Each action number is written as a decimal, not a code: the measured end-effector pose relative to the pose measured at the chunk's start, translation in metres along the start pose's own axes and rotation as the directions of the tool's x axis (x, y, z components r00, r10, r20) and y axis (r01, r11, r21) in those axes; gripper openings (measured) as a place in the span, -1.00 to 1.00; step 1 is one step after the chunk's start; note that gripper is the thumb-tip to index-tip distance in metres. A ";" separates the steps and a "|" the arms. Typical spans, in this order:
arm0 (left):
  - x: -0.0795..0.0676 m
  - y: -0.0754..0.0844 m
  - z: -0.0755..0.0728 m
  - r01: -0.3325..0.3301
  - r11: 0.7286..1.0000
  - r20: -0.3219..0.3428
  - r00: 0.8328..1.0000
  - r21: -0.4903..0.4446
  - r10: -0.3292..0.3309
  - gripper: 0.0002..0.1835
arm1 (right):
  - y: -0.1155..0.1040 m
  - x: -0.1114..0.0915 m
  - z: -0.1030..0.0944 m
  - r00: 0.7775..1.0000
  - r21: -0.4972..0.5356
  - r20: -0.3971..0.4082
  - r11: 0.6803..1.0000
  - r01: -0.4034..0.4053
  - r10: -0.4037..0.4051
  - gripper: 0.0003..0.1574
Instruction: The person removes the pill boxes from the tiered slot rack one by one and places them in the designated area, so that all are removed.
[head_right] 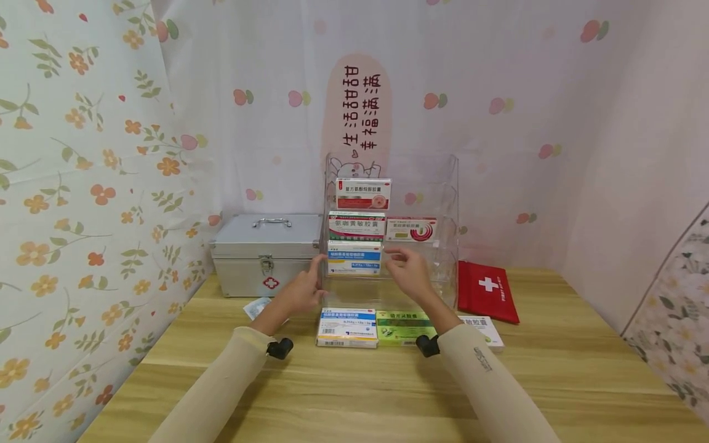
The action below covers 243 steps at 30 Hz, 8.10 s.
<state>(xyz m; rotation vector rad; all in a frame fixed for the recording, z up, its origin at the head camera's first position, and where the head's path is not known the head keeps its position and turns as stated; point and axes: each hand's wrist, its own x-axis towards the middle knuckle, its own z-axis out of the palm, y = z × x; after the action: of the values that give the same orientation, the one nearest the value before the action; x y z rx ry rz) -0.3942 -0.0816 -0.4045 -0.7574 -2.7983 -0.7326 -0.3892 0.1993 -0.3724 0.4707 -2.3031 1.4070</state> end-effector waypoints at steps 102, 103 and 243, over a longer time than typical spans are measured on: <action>0.002 -0.004 -0.007 -0.006 0.994 0.045 0.999 -0.112 0.011 0.02 | -0.003 -0.054 -0.025 0.999 0.186 -0.015 0.981 0.054 -0.052 -0.61; 0.002 -0.004 -0.007 -0.009 0.993 0.045 0.999 -0.114 0.014 0.01 | -0.003 -0.055 -0.024 0.998 0.189 -0.016 0.980 0.055 -0.053 -0.61; -0.001 0.000 0.002 -0.003 0.990 0.028 1.000 -0.144 0.007 -0.02 | -0.021 -0.135 0.012 0.775 -0.108 0.495 0.912 -0.395 0.394 -0.57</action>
<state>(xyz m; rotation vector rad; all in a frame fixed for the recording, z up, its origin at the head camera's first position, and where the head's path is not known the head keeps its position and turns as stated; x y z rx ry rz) -0.3934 -0.0814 -0.4063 -0.8041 -2.7912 -0.9382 -0.2646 0.1894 -0.4282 0.4069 -2.9692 1.6259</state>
